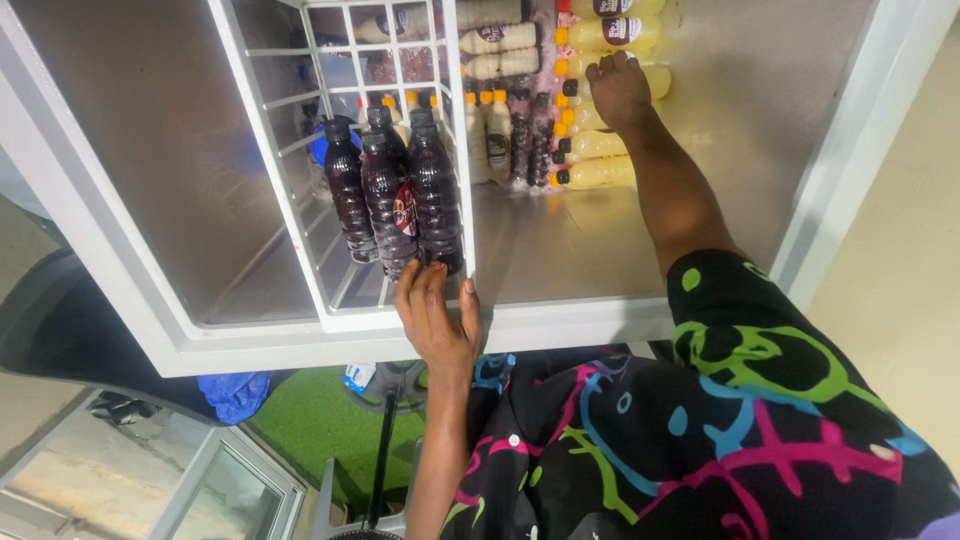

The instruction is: The person organizes bottles inside a top-loading freezer. They repeatedly pick up bottles of various colors and sizes, move them around, and place them into a wire rack or on the freezer floor. The person handles both dark-colored and light-colored bottles throughout the clip.

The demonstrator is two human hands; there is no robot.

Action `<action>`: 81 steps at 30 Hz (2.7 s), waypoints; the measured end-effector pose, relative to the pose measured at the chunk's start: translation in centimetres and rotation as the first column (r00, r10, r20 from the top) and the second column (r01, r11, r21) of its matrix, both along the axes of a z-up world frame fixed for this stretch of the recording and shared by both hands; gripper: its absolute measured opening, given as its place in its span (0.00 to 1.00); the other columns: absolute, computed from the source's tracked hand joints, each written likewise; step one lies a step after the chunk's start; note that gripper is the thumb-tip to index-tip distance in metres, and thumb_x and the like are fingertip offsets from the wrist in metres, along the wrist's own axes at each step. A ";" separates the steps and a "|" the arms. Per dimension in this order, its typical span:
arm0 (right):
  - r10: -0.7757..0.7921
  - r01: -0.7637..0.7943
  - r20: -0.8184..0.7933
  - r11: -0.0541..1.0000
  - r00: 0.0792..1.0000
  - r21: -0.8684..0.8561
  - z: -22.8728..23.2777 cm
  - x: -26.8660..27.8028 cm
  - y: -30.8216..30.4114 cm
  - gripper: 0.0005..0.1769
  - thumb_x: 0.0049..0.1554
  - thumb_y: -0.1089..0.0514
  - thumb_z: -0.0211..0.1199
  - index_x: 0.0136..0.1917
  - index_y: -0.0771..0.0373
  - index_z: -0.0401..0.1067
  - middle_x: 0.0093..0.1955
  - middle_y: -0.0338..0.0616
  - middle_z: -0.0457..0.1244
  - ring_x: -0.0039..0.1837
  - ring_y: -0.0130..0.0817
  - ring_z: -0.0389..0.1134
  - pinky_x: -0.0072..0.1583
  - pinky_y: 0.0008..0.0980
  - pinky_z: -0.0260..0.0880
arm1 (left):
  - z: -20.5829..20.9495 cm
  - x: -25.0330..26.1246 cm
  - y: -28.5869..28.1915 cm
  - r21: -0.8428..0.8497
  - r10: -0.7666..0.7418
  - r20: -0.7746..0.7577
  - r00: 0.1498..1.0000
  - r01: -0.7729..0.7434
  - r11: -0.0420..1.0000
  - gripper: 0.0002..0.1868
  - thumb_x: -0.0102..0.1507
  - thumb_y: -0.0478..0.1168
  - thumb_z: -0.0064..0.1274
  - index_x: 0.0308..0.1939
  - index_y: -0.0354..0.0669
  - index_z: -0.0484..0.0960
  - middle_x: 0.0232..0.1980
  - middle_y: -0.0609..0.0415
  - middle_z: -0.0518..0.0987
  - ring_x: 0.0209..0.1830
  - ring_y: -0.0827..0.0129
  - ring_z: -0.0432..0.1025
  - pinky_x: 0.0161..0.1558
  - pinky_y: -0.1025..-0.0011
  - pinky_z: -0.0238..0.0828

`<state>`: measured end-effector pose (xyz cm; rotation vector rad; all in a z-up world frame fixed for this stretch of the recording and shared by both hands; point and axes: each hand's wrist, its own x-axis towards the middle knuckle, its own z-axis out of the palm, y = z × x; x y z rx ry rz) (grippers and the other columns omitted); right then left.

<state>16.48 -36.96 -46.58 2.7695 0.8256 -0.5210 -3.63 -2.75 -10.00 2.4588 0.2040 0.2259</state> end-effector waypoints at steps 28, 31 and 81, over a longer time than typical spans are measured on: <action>-0.237 0.778 -0.792 -0.173 0.563 0.605 39.3 -17.0 18.2 0.20 0.69 0.62 0.54 0.70 0.74 0.65 0.60 0.52 0.68 0.62 0.34 0.70 0.64 0.32 0.71 | -8.3 20.9 11.5 0.001 -0.450 -0.661 0.600 0.601 0.799 0.16 0.65 0.40 0.50 0.55 0.39 0.81 0.63 0.37 0.73 0.60 0.40 0.71 0.59 0.50 0.68; -0.261 0.776 -0.805 -0.230 0.532 0.588 40.0 -19.5 20.4 0.19 0.68 0.62 0.54 0.69 0.74 0.66 0.59 0.52 0.68 0.62 0.34 0.71 0.63 0.33 0.72 | -8.2 21.4 12.7 -0.072 -0.518 -0.646 0.561 0.630 0.773 0.15 0.61 0.40 0.57 0.50 0.39 0.84 0.56 0.32 0.75 0.54 0.39 0.72 0.55 0.52 0.69; -0.189 0.182 0.088 0.980 0.978 0.080 -2.7 4.0 -1.7 0.33 0.54 0.60 0.64 0.72 0.71 0.67 0.68 0.58 0.62 0.68 0.54 0.58 0.64 0.53 0.57 | -0.3 -1.6 -3.4 -0.018 0.059 0.026 0.998 -0.059 0.998 0.20 0.69 0.39 0.55 0.60 0.29 0.72 0.59 0.37 0.77 0.67 0.39 0.67 0.67 0.49 0.66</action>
